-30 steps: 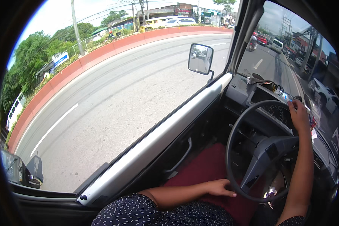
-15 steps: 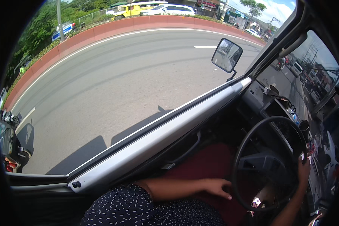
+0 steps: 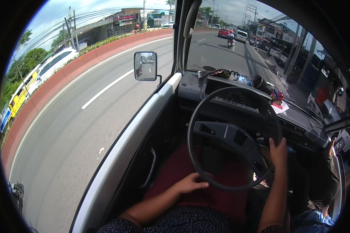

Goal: The person drives a van through city streets, steering around other vehicles and navigating intersections. The driver maintains control of the steering wheel and occasionally shifts gears while a passenger sits beside them.

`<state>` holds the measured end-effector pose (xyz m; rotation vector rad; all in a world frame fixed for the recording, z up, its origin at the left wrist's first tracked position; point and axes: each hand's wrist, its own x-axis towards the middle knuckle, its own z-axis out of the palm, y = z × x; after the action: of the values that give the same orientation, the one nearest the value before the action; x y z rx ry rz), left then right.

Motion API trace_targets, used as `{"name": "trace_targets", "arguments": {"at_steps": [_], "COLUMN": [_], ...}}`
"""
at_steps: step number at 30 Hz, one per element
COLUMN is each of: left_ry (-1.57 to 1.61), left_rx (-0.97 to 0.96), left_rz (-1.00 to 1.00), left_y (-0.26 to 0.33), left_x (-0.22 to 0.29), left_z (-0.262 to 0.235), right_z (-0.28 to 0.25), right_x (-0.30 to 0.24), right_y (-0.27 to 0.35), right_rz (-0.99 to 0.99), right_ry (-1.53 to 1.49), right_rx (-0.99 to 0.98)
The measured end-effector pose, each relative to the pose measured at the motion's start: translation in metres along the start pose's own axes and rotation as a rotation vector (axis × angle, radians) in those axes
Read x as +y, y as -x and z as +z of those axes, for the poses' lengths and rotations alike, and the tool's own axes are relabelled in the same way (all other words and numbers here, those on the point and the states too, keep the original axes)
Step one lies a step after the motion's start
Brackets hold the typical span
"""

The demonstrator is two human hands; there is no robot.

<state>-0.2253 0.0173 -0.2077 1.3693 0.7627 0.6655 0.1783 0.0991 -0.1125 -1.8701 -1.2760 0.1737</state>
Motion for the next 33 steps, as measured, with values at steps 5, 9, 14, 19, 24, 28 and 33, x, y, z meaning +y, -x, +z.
{"name": "trace_targets", "arguments": {"at_steps": [5,9,14,19,24,28,33], "left_ry": [0.305,0.257,-0.034,-0.57,-0.446,-0.399,-0.439], "left_rx": [0.134,0.448,0.561,0.523,0.56,0.547,0.589], "left_rz": [0.236,0.419,0.529,0.188,0.062,0.387,0.594], "left_y": [-0.007,-0.022,-0.06,-0.067,-0.051,-0.057,-0.055], "left_x": [0.011,0.039,0.091,0.12,0.103,0.066,0.047], "left_z": [-0.011,-0.033,-0.089,-0.119,-0.116,-0.112,-0.106], "right_z": [-0.004,-0.011,-0.014,-0.01,-0.007,-0.002,-0.005], "right_x": [-0.012,-0.02,-0.022,-0.019,-0.013,-0.01,-0.016], "right_y": [0.0,0.004,0.005,0.006,0.003,-0.003,-0.013], "right_rz": [0.013,0.002,-0.036,-0.048,-0.033,-0.057,-0.065], "right_ry": [0.027,0.038,0.117,0.1,-0.021,0.017,0.022], "right_rx": [0.009,0.026,0.032,0.047,0.007,0.05,0.021]}}
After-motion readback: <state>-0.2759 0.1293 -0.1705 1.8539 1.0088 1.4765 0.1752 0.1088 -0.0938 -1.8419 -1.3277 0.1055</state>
